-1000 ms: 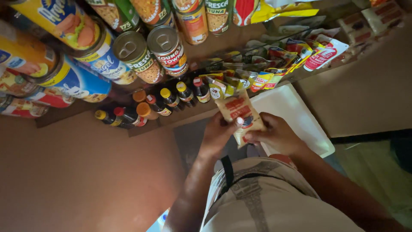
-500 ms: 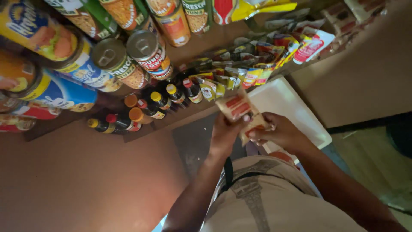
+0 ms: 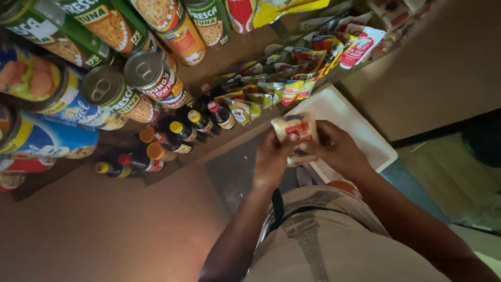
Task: Pick items from a white bin on the floor and place them onto grocery store shelves.
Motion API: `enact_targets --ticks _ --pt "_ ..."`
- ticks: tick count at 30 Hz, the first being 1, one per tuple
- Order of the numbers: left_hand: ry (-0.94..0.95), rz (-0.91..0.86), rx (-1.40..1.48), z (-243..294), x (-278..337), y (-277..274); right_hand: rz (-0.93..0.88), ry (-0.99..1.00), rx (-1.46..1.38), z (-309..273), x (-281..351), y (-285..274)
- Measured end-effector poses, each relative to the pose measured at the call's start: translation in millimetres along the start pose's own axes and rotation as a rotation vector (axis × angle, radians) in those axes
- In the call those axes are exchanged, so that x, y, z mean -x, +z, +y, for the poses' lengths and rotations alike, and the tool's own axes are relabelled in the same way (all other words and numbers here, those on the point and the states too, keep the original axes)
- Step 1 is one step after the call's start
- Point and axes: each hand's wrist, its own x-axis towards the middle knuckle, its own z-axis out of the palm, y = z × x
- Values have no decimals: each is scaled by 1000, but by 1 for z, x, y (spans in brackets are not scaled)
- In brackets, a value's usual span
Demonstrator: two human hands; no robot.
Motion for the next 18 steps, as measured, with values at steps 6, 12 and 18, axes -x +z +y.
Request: enact_targets --ticks 6,12,18 --pt "-126 -9 -103 -1 -5 -1 147 7 189 15 0 -1" --pt "-162 19 -135 -6 -8 -7 57 -26 71 12 0 -3" --pt "-208 26 -81 -2 -9 -7 38 -115 -52 -3 -4 -2"
